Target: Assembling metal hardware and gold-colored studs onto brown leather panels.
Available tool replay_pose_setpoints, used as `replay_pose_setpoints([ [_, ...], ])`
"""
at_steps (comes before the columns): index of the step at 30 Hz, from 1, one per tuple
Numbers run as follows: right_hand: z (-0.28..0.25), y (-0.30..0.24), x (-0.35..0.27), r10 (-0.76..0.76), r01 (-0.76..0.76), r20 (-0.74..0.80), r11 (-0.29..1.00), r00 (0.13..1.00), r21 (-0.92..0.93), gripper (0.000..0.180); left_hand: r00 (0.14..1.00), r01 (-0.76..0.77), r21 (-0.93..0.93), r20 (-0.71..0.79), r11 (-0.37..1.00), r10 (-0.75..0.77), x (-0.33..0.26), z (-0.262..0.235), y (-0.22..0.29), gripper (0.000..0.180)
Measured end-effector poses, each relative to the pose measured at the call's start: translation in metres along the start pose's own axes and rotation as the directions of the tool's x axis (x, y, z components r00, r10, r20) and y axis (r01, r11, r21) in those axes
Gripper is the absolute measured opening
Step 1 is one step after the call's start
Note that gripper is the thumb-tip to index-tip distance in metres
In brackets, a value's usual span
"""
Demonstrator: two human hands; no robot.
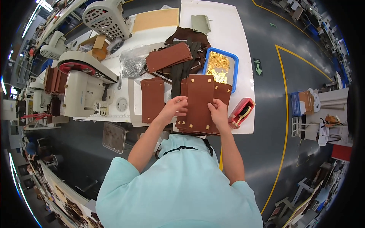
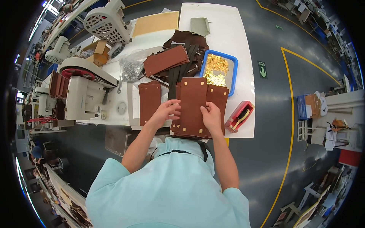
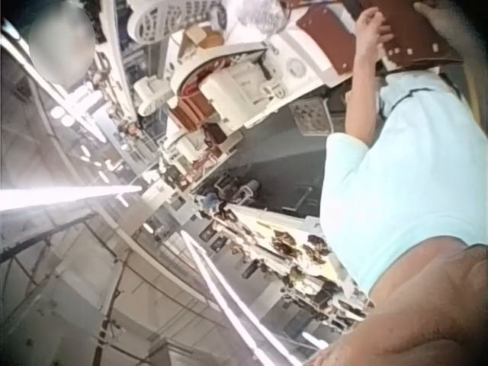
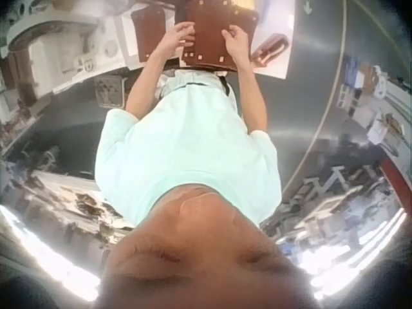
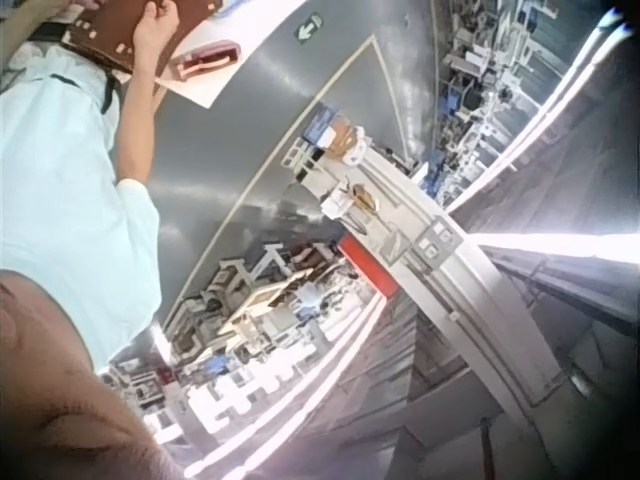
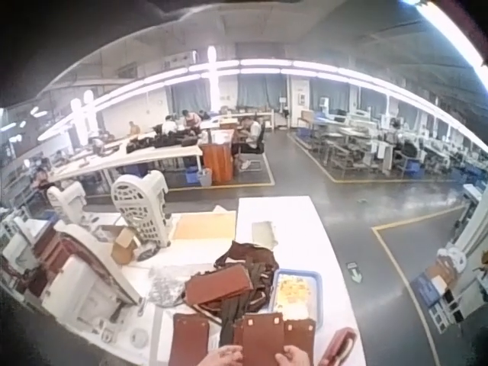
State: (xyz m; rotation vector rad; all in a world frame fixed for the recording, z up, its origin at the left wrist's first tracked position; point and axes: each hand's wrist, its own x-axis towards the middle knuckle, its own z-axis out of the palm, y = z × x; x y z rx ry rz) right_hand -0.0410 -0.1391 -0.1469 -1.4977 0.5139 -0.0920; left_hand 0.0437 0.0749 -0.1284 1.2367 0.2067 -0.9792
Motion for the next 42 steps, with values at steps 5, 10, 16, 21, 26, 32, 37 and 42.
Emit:
replay_pose_setpoints([
  [5, 0.029, 0.027, 0.011, 0.098, -0.104, -0.049, 0.987, 0.994, -0.124, 0.019, 0.962, -0.166, 0.316, -0.157, 0.934, 0.224, 0.028, -0.018, -0.04, 0.036],
  [10, 0.009, 0.027, -0.002, -0.247, 0.077, -0.166, 0.743, 0.955, -0.665, 0.03, 0.852, -0.018, 0.882, -0.233, 0.471, 0.468, 0.01, -0.01, -0.042, 0.046],
  [16, -0.088, 0.065, -0.032, -0.357, -0.171, -0.506, 0.66, 0.786, -0.731, 0.036, 0.748, 0.188, 0.85, -0.449, 0.493, 0.489, 0.017, -0.085, -0.052, 0.059],
  [21, -0.135, 0.083, -0.049, 0.013, -0.439, -0.539, 0.595, 0.842, -0.673, 0.039, 0.636, 0.393, 0.8, -0.593, 0.454, 0.494, 0.031, -0.118, -0.051, 0.1],
  [26, -0.149, 0.104, -0.052, 0.307, -0.454, -0.589, 0.884, 0.748, -0.116, 0.028, 0.633, 0.5, 0.771, -0.636, 0.395, 0.441, 0.043, -0.099, -0.045, 0.119],
  [32, -0.123, 0.095, -0.046, 0.489, -0.141, -0.588, 0.831, 0.644, 0.537, 0.017, 0.498, 0.595, 0.71, -0.693, 0.376, 0.521, 0.049, -0.111, -0.04, 0.105],
  [37, -0.106, 0.111, -0.056, 0.518, -0.013, -0.619, 0.773, 0.59, 0.635, 0.021, 0.527, 0.564, 0.7, -0.714, 0.438, 0.461, 0.054, -0.116, -0.029, 0.104],
  [42, -0.095, 0.115, -0.057, 0.506, 0.121, -0.696, 0.758, 0.51, 0.64, 0.03, 0.532, 0.58, 0.636, -0.769, 0.509, 0.356, 0.056, -0.118, -0.025, 0.106],
])
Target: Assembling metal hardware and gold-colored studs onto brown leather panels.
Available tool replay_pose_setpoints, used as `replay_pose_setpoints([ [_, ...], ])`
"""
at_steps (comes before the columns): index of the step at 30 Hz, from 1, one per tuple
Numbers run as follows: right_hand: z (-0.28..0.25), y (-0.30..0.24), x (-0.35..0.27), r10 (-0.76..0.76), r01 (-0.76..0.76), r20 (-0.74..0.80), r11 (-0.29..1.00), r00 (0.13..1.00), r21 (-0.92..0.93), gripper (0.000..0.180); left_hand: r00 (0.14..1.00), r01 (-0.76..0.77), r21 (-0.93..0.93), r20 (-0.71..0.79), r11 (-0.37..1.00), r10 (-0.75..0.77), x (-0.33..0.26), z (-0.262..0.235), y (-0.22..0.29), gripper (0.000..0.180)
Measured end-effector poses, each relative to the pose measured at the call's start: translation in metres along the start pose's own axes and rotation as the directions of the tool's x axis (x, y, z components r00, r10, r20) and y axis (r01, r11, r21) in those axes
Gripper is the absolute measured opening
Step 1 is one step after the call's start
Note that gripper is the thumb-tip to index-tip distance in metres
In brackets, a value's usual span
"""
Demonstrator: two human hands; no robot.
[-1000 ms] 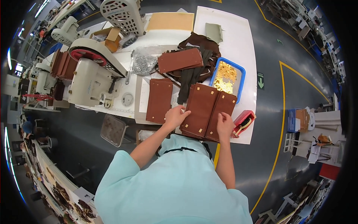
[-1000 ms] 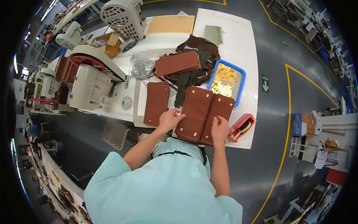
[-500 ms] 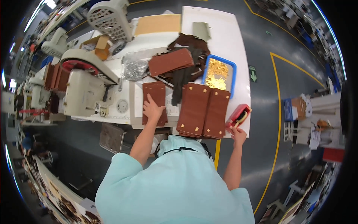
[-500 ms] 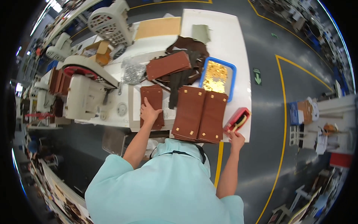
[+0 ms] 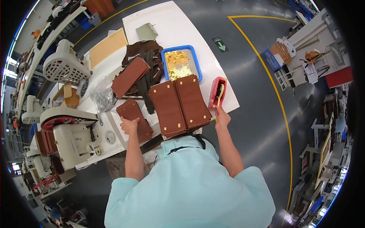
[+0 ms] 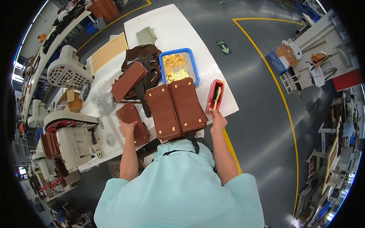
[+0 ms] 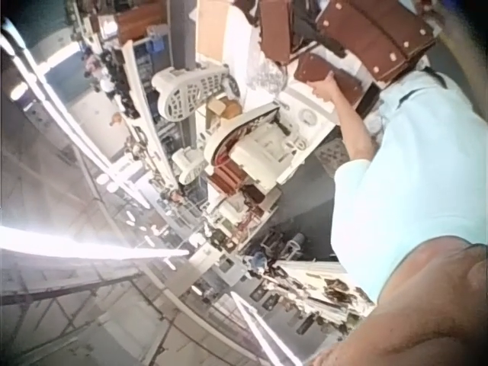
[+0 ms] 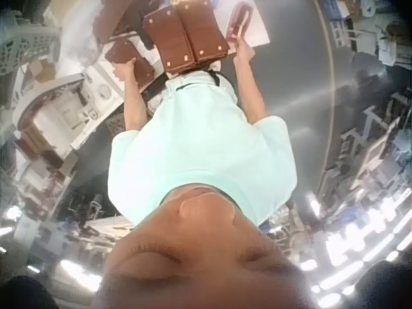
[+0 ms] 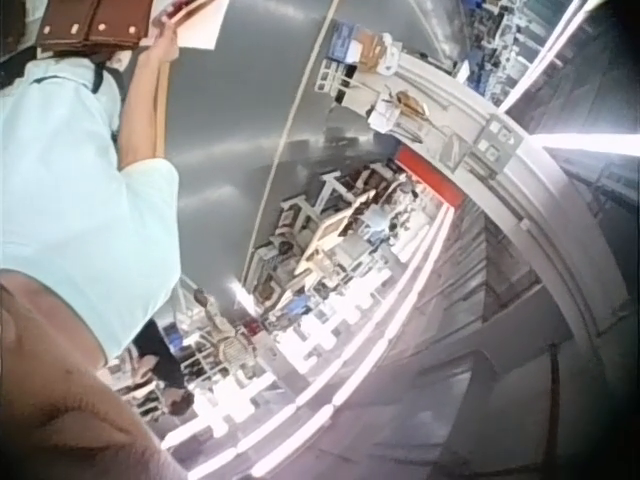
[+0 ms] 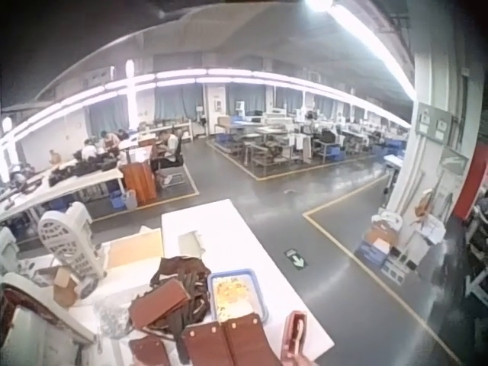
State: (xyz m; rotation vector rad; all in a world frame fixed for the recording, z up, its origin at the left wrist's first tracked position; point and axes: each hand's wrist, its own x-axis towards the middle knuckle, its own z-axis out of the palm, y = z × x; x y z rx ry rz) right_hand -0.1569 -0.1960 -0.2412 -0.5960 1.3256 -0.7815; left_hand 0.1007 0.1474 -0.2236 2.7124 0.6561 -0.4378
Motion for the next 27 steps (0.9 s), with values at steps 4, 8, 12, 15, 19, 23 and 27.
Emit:
replay_pose_setpoints([
  [4, 0.001, 0.005, -0.007, -0.016, 0.016, -0.008, 0.999, 1.0, 0.03, 0.031, 0.999, 0.016, -0.026, 0.033, 1.0, -0.015, 0.006, 0.0, -0.002, 0.107],
  [8, 0.003, 0.014, -0.007, -0.027, 0.028, -0.035, 0.999, 0.999, 0.022, 0.026, 0.996, 0.087, 0.0, 0.032, 0.996, -0.087, 0.004, -0.009, 0.003, 0.105],
  [12, 0.005, 0.017, -0.008, -0.036, 0.033, -0.048, 0.997, 0.998, -0.065, 0.014, 0.994, 0.109, 0.028, 0.017, 0.994, -0.109, 0.006, -0.012, 0.007, 0.101],
  [15, 0.006, 0.02, -0.008, -0.064, 0.063, -0.037, 0.997, 0.997, -0.049, 0.012, 0.993, 0.119, 0.003, -0.023, 0.993, -0.119, 0.001, -0.009, 0.008, 0.1],
  [19, 0.0, 0.02, 0.001, -0.045, 0.04, -0.034, 0.991, 0.998, -0.13, 0.015, 0.991, 0.13, 0.047, -0.037, 0.99, -0.128, -0.003, -0.01, 0.008, 0.096],
  [23, -0.014, 0.025, 0.014, -0.084, 0.081, -0.033, 0.992, 0.996, -0.092, 0.012, 0.989, 0.15, 0.059, 0.002, 0.987, -0.15, 0.003, -0.01, 0.011, 0.094],
  [27, -0.007, 0.019, 0.003, -0.097, 0.092, -0.02, 0.983, 0.995, -0.158, 0.011, 0.994, 0.112, 0.046, -0.018, 0.993, -0.112, 0.014, -0.005, -0.002, 0.075],
])
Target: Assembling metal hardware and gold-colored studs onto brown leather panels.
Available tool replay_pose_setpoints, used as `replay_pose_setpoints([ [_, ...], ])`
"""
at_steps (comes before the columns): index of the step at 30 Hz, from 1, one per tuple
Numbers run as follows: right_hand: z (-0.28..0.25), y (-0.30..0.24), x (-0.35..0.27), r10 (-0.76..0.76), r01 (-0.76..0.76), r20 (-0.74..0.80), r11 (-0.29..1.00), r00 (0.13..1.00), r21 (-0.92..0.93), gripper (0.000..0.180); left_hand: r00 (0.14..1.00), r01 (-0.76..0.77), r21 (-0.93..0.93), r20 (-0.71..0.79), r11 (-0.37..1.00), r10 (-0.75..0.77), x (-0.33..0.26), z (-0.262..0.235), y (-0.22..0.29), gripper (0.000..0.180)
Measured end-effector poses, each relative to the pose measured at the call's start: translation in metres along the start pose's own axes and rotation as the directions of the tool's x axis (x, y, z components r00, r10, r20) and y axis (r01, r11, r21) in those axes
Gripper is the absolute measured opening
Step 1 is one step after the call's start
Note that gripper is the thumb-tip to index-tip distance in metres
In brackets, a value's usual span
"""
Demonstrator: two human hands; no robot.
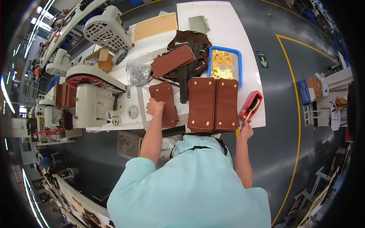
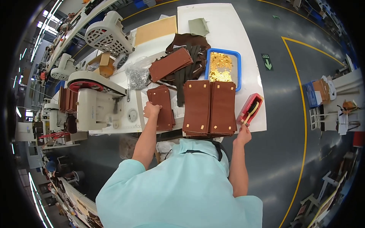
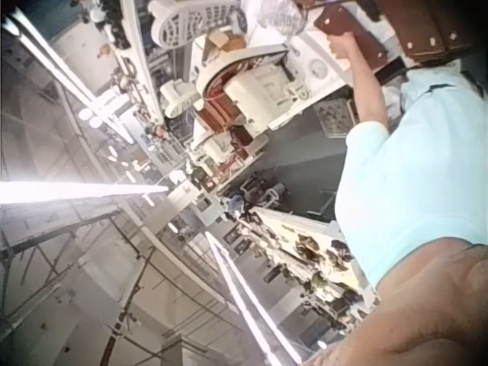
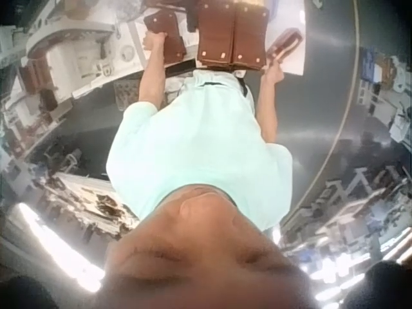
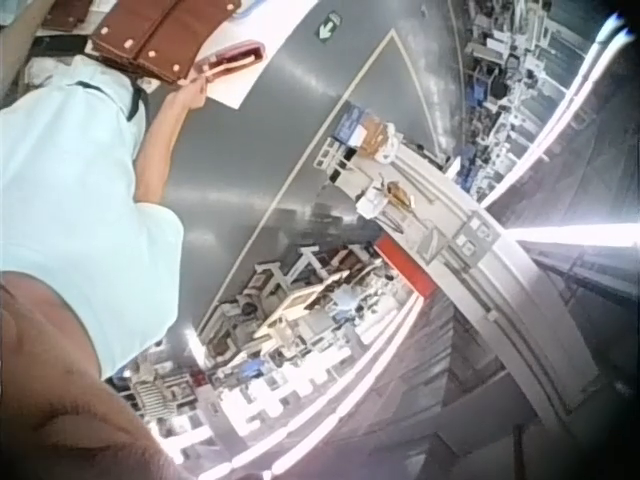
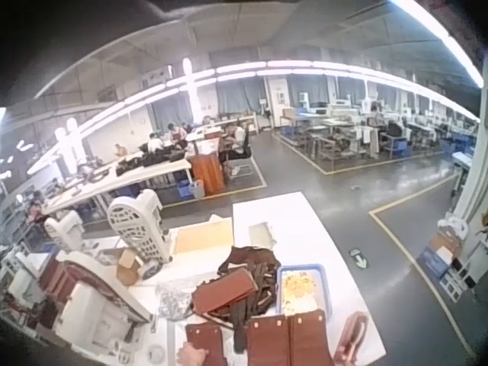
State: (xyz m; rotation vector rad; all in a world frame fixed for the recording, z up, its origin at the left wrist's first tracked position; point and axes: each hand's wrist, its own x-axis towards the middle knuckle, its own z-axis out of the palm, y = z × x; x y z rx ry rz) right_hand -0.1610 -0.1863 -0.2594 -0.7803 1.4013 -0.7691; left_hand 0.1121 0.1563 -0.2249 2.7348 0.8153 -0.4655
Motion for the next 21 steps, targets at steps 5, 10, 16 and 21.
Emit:
replay_pose_setpoints([
  [5, 0.001, 0.002, -0.003, -0.155, 0.162, 0.05, 0.952, 0.987, -0.26, 0.019, 0.978, -0.209, -0.367, -0.099, 0.906, 0.185, 0.009, -0.003, -0.012, 0.026],
  [10, -0.005, 0.011, 0.007, -0.278, 0.28, 0.06, 0.885, 0.959, -0.373, 0.022, 0.901, -0.41, -0.739, -0.237, 0.535, 0.363, -0.024, -0.062, 0.014, 0.031],
  [16, -0.018, 0.008, 0.012, -0.309, 0.288, 0.032, 0.838, 0.951, -0.463, 0.023, 0.789, -0.359, -0.933, -0.302, 0.004, 0.535, -0.112, -0.155, 0.06, 0.026],
  [21, -0.016, -0.03, -0.011, -0.134, 0.134, -0.001, 0.99, 0.991, -0.052, 0.018, 0.693, -0.461, -0.874, -0.247, 0.152, 0.678, -0.155, -0.161, 0.073, 0.018],
])
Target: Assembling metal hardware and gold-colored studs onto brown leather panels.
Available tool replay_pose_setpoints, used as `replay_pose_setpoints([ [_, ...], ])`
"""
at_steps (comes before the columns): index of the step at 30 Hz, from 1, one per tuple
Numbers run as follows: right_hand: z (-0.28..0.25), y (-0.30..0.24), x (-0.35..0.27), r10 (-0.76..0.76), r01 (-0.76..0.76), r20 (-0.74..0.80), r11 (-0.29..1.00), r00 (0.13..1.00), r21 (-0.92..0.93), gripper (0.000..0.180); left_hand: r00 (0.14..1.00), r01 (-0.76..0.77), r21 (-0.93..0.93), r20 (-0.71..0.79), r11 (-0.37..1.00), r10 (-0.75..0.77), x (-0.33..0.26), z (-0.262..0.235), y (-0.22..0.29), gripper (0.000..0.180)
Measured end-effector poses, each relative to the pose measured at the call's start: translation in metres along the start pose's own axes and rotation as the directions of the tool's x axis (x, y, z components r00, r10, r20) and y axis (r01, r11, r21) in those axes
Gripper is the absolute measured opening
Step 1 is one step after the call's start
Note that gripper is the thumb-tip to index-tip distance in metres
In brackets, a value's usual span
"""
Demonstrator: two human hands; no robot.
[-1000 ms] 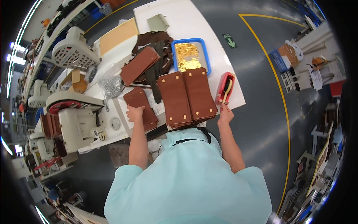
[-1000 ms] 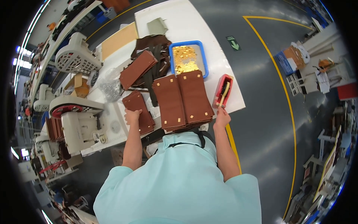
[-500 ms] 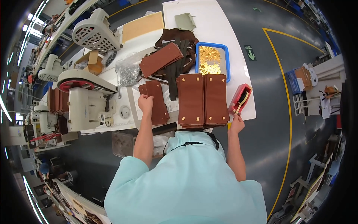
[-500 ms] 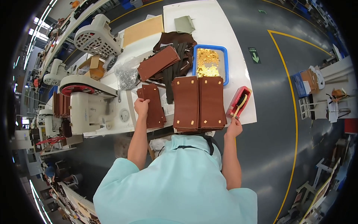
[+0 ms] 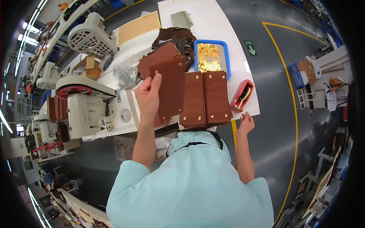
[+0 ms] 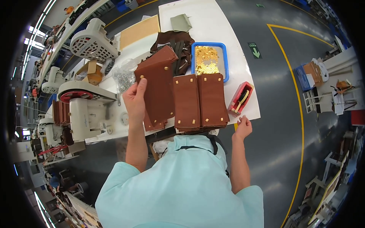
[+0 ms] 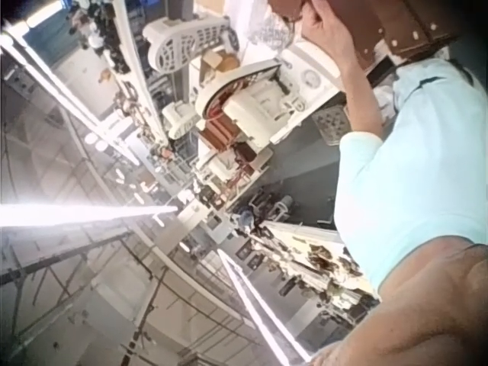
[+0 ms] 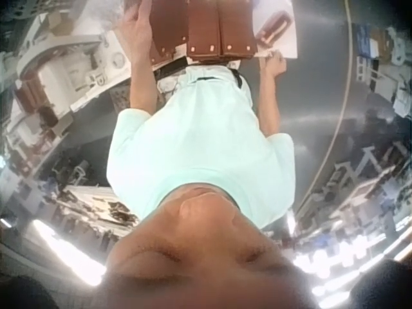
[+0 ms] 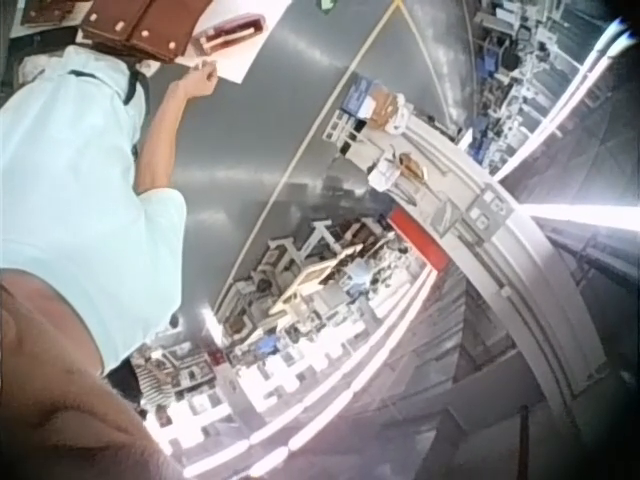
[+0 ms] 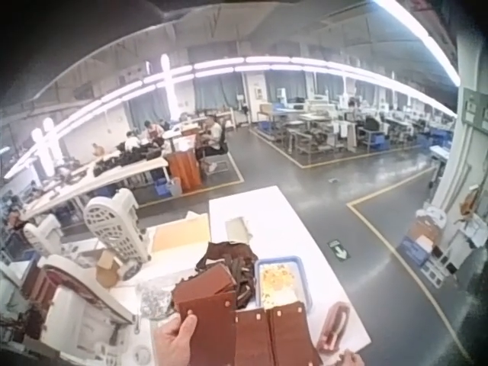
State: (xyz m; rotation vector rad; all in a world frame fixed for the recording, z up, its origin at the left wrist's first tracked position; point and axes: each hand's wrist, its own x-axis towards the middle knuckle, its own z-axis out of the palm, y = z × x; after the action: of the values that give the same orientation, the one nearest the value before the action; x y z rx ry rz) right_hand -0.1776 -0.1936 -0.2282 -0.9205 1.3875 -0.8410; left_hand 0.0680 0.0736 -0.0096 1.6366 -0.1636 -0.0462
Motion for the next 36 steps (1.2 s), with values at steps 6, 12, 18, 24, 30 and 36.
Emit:
replay_pose_setpoints([
  [6, 0.037, -0.152, -0.122, -0.16, 0.09, 0.606, 0.985, 0.779, 0.146, 0.012, 0.937, 0.074, -0.139, 0.349, 0.987, -0.022, -0.033, 0.049, 0.017, 0.024],
  [12, 0.07, -0.188, -0.177, -0.086, 0.087, 0.822, 0.995, 0.563, 0.045, 0.009, 0.869, 0.139, -0.114, 0.49, 0.984, -0.066, -0.059, 0.07, 0.023, 0.028],
  [18, 0.074, -0.186, -0.175, -0.113, 0.093, 0.811, 0.993, 0.574, 0.072, 0.011, 0.857, 0.19, -0.204, 0.512, 0.96, -0.061, -0.071, 0.074, 0.03, 0.027],
  [24, 0.075, -0.18, -0.169, -0.155, 0.103, 0.826, 0.988, 0.542, 0.118, 0.012, 0.844, 0.18, -0.2, 0.534, 0.963, -0.047, -0.072, 0.076, 0.031, 0.027],
  [30, 0.076, -0.181, -0.167, -0.149, 0.065, 0.826, 0.989, 0.544, 0.136, 0.011, 0.85, 0.152, -0.159, 0.525, 0.976, -0.047, -0.071, 0.077, 0.028, 0.027],
  [36, 0.078, -0.181, -0.164, -0.102, 0.029, 0.828, 0.994, 0.551, 0.103, 0.013, 0.871, 0.08, -0.151, 0.491, 0.985, 0.005, -0.073, 0.081, 0.027, 0.027],
])
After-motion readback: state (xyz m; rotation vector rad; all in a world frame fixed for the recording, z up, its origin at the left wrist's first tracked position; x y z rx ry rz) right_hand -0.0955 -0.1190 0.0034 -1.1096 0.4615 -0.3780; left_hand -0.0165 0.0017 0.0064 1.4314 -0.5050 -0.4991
